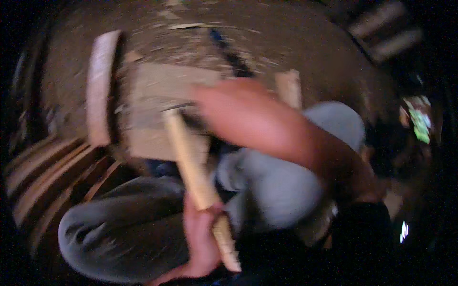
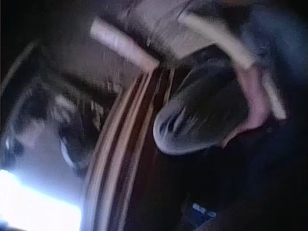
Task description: The person sits on the floor and carves a wooden stick using a knife, removing shavings and shaping the wood. The person holds the stick with one hand and uses the knife with the other to shave off thin layers of wood.
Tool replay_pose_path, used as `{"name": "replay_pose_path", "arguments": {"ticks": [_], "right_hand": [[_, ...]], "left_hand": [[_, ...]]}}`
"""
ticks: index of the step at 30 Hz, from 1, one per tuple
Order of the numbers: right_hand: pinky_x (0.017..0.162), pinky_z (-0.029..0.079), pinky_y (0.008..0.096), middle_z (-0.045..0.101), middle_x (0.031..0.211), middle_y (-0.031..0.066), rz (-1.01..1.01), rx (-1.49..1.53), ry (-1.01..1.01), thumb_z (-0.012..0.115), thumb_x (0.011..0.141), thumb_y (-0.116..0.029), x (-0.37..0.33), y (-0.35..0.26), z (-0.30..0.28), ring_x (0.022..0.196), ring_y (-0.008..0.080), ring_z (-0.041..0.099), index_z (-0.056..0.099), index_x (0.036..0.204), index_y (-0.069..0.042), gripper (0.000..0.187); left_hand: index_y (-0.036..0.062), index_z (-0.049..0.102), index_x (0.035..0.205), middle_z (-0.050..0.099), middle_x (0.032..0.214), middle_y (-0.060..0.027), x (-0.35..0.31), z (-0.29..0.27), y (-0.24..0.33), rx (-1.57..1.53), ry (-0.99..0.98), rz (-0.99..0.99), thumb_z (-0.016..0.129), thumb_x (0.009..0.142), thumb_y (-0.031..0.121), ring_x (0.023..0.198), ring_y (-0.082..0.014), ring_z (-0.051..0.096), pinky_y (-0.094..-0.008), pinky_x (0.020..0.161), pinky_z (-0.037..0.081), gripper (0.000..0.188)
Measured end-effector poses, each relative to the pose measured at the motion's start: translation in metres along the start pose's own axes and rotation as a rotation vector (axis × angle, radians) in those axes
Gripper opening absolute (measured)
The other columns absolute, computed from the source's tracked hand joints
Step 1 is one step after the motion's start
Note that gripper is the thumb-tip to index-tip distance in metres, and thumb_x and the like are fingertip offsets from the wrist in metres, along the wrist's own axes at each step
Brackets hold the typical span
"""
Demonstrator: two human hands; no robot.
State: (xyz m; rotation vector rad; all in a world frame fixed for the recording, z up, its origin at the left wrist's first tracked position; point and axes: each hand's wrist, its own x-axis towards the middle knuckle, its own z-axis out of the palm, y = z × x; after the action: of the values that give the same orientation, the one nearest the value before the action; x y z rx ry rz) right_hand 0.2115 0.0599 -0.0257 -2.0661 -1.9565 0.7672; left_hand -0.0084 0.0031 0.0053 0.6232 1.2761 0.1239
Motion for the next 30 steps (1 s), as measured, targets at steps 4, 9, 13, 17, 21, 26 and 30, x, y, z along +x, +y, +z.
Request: {"name": "replay_pose_path", "arguments": {"ticks": [4,9,13,17,21,26,30], "right_hand": [[0.071,0.049,0.0475,0.064,0.082,0.0211,0.206,-0.043,-0.136,0.059,0.085,-0.018,0.002,-0.025,-0.021,0.081,0.041,0.061,0.062,0.093,-0.004,0.017],[0.072,0.049,0.0459,0.064,0.082,0.0207,0.236,-0.023,-0.155,0.059,0.086,-0.018,0.002,-0.032,-0.021,0.081,0.0401,0.062,0.062,0.093,-0.003,0.017],[0.072,0.049,0.0456,0.065,0.079,0.02,0.333,-0.041,-0.226,0.059,0.086,-0.018,0.006,-0.039,-0.024,0.08,0.04,0.062,0.062,0.093,-0.003,0.017],[0.07,0.049,0.0459,0.065,0.075,0.0189,0.299,-0.113,-0.201,0.059,0.086,-0.018,0.007,-0.041,-0.022,0.076,0.0383,0.063,0.062,0.091,-0.005,0.014],[0.069,0.049,0.0498,0.064,0.077,0.0222,0.255,-0.166,-0.226,0.057,0.086,-0.018,0.002,-0.048,-0.03,0.077,0.0418,0.062,0.062,0.09,-0.004,0.015],[0.062,0.048,0.0495,0.061,0.067,0.0182,0.294,-0.221,-0.255,0.057,0.087,-0.019,-0.007,-0.058,-0.017,0.069,0.0408,0.061,0.058,0.085,-0.007,0.012],[0.057,0.048,0.0493,0.059,0.065,0.0194,0.232,-0.32,-0.297,0.056,0.089,-0.017,-0.009,-0.065,-0.01,0.065,0.0398,0.061,0.054,0.086,-0.006,0.011]], "left_hand": [[0.0003,0.03,0.137,0.045,0.116,-0.0085,-0.002,0.0,0.005,-0.252,-0.106,-0.028,0.055,0.083,0.009,0.103,-0.0157,0.044,-0.027,0.089,0.038,0.06],[-0.0017,0.03,0.138,0.046,0.12,-0.0103,0.0,-0.001,0.003,-0.114,-0.102,0.077,0.053,0.083,0.013,0.109,-0.0188,0.044,-0.0277,0.094,0.036,0.061],[-0.0025,0.031,0.137,0.048,0.121,-0.0111,-0.003,0.003,0.003,-0.131,-0.063,0.024,0.052,0.081,0.013,0.112,-0.0194,0.045,-0.0279,0.097,0.035,0.062],[0.0004,0.022,0.141,0.043,0.124,-0.0106,-0.001,0.002,-0.005,-0.32,-0.121,0.064,0.058,0.085,0.01,0.11,-0.0166,0.043,-0.0282,0.094,0.037,0.067],[0.0006,0.024,0.141,0.043,0.123,-0.0094,0.001,0.002,-0.005,-0.363,-0.116,0.061,0.057,0.085,0.008,0.108,-0.0157,0.043,-0.0281,0.093,0.037,0.065],[0.0004,0.024,0.141,0.044,0.122,-0.0091,-0.001,0.004,-0.001,-0.321,-0.085,0.099,0.056,0.084,0.006,0.108,-0.0158,0.043,-0.0288,0.093,0.037,0.065],[-0.0002,0.023,0.141,0.042,0.123,-0.01,0.002,0.003,-0.01,-0.338,-0.127,0.114,0.056,0.084,0.006,0.11,-0.0168,0.043,-0.0294,0.095,0.036,0.066]]}}
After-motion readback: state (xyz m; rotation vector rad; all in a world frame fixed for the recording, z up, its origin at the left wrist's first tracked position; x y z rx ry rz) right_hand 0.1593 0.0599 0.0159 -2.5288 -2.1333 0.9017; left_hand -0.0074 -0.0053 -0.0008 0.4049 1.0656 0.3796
